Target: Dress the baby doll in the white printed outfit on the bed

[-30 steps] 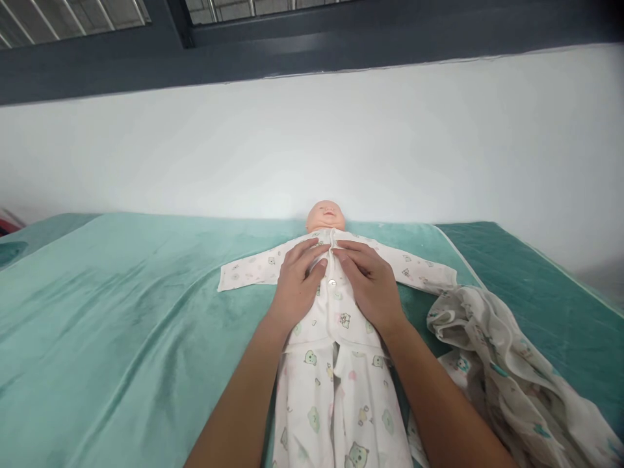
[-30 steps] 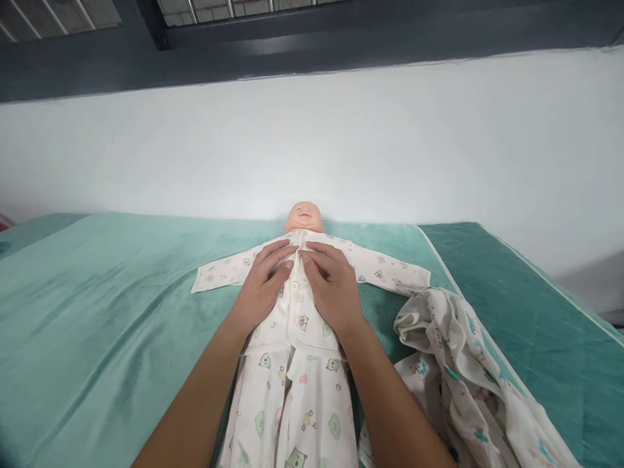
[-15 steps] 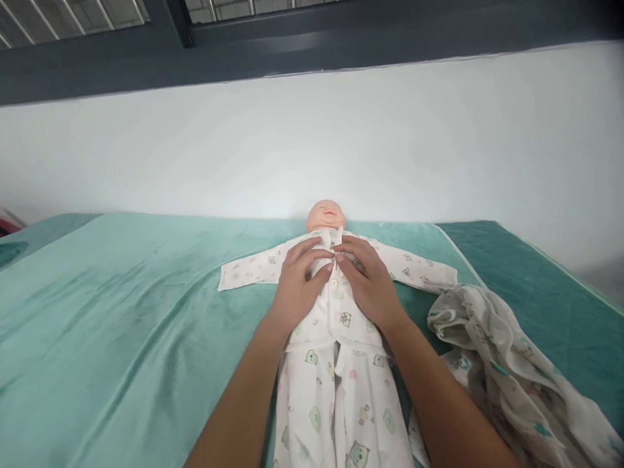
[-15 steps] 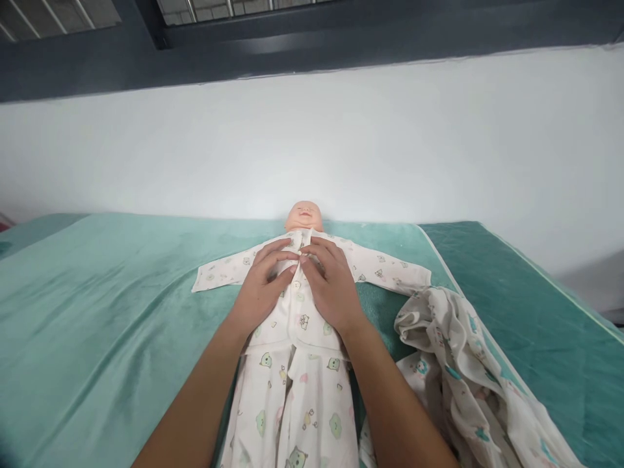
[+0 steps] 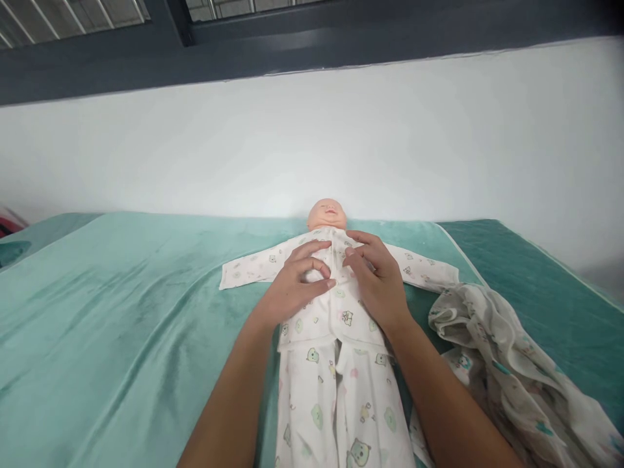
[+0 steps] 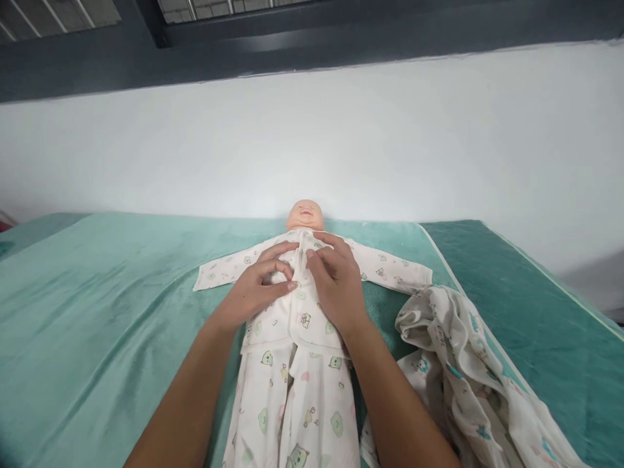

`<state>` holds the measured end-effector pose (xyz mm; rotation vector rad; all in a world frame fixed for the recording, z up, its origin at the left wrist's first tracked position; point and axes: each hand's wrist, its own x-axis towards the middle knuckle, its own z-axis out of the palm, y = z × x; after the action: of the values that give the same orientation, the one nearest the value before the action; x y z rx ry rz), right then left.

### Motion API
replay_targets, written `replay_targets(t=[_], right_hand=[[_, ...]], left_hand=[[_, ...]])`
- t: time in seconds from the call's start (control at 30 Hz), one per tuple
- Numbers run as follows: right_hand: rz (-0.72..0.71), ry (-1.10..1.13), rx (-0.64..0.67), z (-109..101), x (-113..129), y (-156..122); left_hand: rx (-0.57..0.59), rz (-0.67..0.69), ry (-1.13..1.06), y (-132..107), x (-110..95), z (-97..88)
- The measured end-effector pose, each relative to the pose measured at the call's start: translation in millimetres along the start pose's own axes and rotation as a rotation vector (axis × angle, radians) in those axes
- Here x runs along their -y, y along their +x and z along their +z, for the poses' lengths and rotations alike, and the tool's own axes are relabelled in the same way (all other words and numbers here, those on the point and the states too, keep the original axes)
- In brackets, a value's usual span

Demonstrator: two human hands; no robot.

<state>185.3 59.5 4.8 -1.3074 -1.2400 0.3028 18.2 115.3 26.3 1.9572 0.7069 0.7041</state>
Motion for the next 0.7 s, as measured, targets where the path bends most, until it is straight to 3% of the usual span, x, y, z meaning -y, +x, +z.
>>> replay_targets(t=[0.33, 0.7], right_hand=[[-0.13, -0.098, 0.209, -1.7, 1.1, -0.6], [-0.103, -0.065, 0.21, -2.4, 2.8, -1.3]], left_hand=[[-0.02, -0.012, -0.029, 0.9, 2.2, 2.0], [-0.038, 0.058, -0.096, 0.4, 5.1, -0.4]])
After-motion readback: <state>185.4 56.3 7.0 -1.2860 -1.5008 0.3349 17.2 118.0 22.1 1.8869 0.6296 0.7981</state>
